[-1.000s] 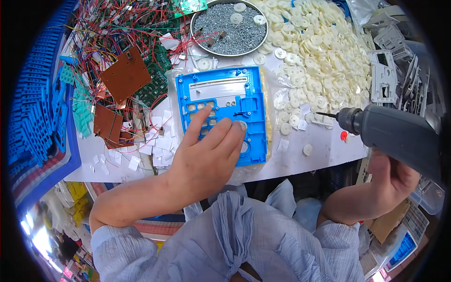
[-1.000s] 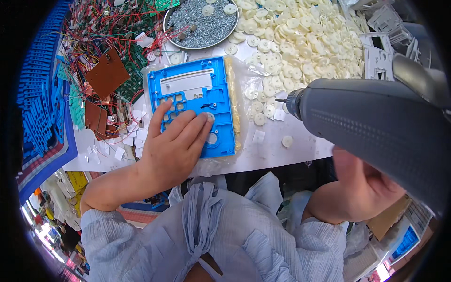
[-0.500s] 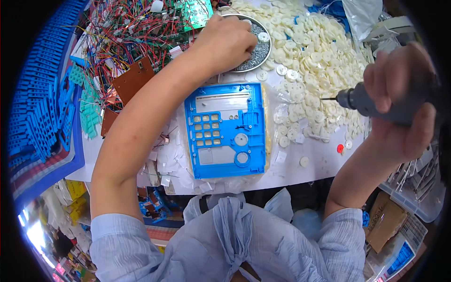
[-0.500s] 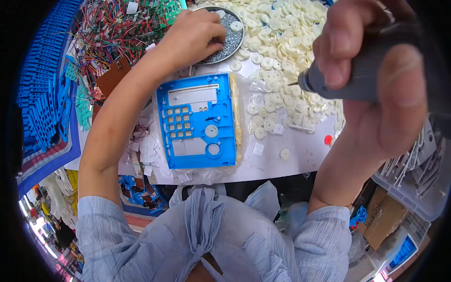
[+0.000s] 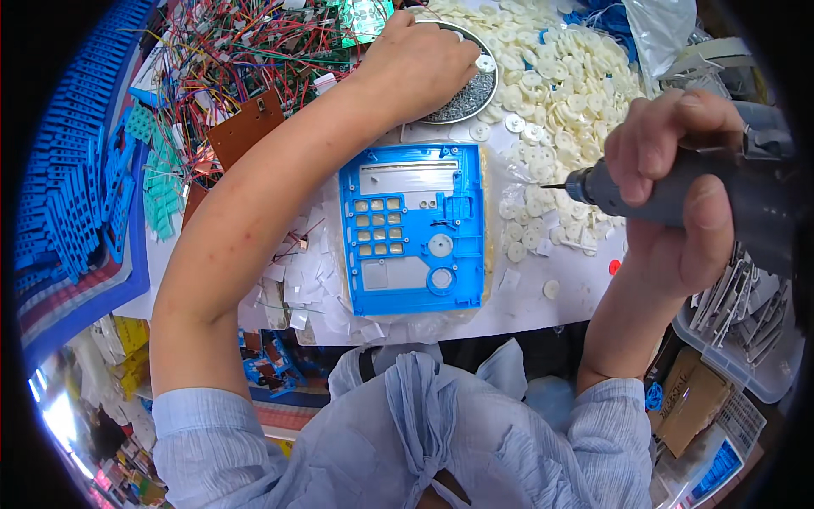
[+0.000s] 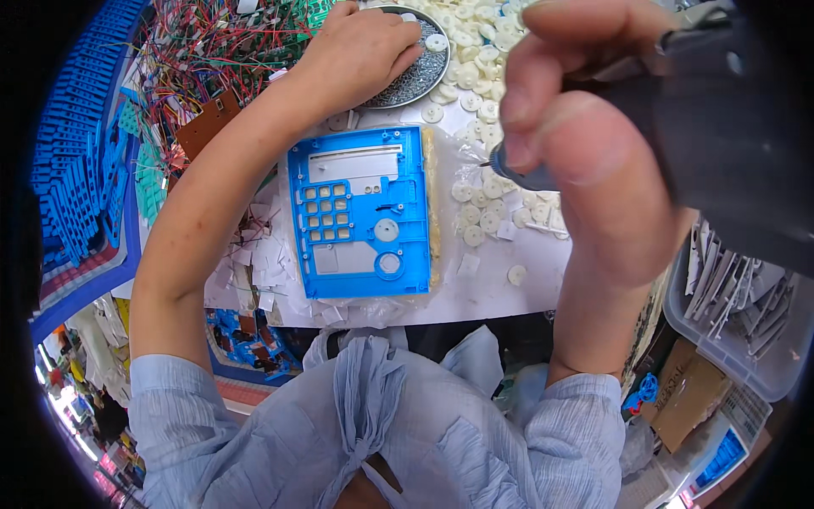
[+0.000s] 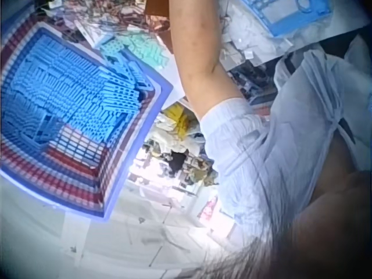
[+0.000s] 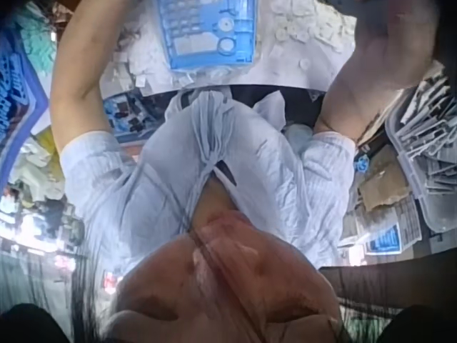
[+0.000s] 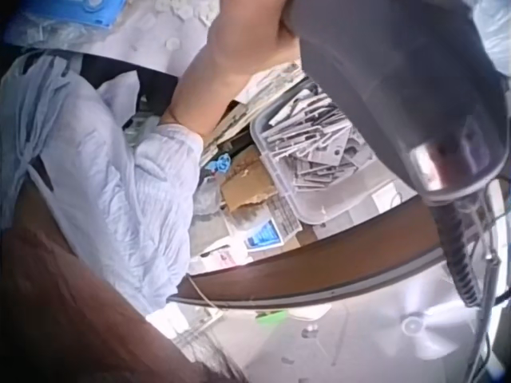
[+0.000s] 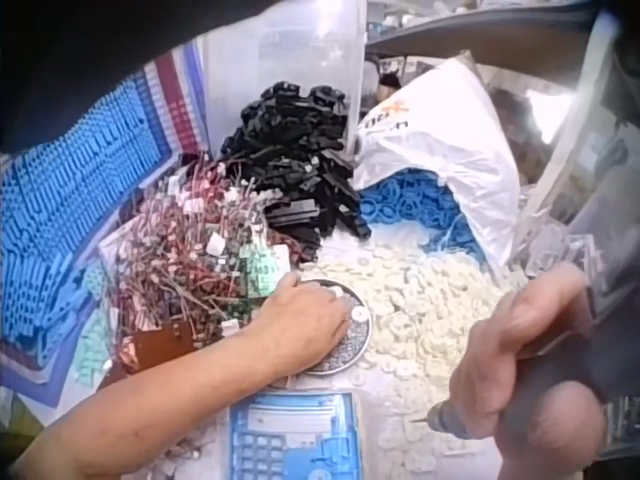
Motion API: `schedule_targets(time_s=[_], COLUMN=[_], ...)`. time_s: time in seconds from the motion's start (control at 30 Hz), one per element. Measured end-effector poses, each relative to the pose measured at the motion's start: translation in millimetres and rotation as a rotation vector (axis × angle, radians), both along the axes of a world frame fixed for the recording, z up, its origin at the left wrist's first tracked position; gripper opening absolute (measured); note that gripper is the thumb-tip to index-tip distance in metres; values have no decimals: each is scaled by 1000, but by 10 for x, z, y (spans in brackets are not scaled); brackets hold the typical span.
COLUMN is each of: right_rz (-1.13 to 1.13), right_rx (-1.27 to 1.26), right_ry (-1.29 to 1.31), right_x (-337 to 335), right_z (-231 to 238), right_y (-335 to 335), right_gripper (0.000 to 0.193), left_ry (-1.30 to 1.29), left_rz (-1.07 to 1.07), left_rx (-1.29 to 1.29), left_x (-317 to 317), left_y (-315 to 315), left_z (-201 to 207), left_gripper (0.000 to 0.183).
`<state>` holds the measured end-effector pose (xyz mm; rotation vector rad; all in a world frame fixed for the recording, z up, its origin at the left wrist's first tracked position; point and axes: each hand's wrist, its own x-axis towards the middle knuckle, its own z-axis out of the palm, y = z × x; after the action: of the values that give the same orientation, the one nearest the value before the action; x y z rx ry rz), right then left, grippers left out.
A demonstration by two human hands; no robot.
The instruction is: Assembling electronic components into a blue plastic casing using a hot glue gun.
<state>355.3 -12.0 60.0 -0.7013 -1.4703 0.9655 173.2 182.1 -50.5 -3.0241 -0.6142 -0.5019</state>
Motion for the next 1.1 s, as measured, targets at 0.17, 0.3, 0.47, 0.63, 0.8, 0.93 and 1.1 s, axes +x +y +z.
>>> schedule_targets(time_s=[0.17, 0.3, 0.47, 0.63, 0.8, 0.93, 1.1], right_rz=[-159, -193, -179, 150, 197, 147, 189], right_rx=[8, -37, -160, -131, -36, -51, -54], right_ry=[-141, -78, 21, 287, 323, 312, 293], right_x=[-339, -484, -682, -857, -985, -1077, -1095], right_z=[119, 161, 174, -72, -11, 21, -29], right_y=[18, -119, -234, -138, -175, -211, -184], right_gripper=[45, 39, 41, 55, 47, 43, 45], left_ry=[-113, -286, -401, -545, -629, -650, -644], left_rz=[39, -42, -22, -55, -99, -129, -182], left_rx=[-113, -465, -960, -656, -580, -566, -533], left_x=[28, -323, -993, -1219, -1239, -1242, -1265], left_y=[13, -442, -1208, -1706, -1782, -1783, -1763], left_z=[-17, 499, 732, 410, 339, 312, 283], left_gripper=[30, 19, 11, 25, 41, 44, 46])
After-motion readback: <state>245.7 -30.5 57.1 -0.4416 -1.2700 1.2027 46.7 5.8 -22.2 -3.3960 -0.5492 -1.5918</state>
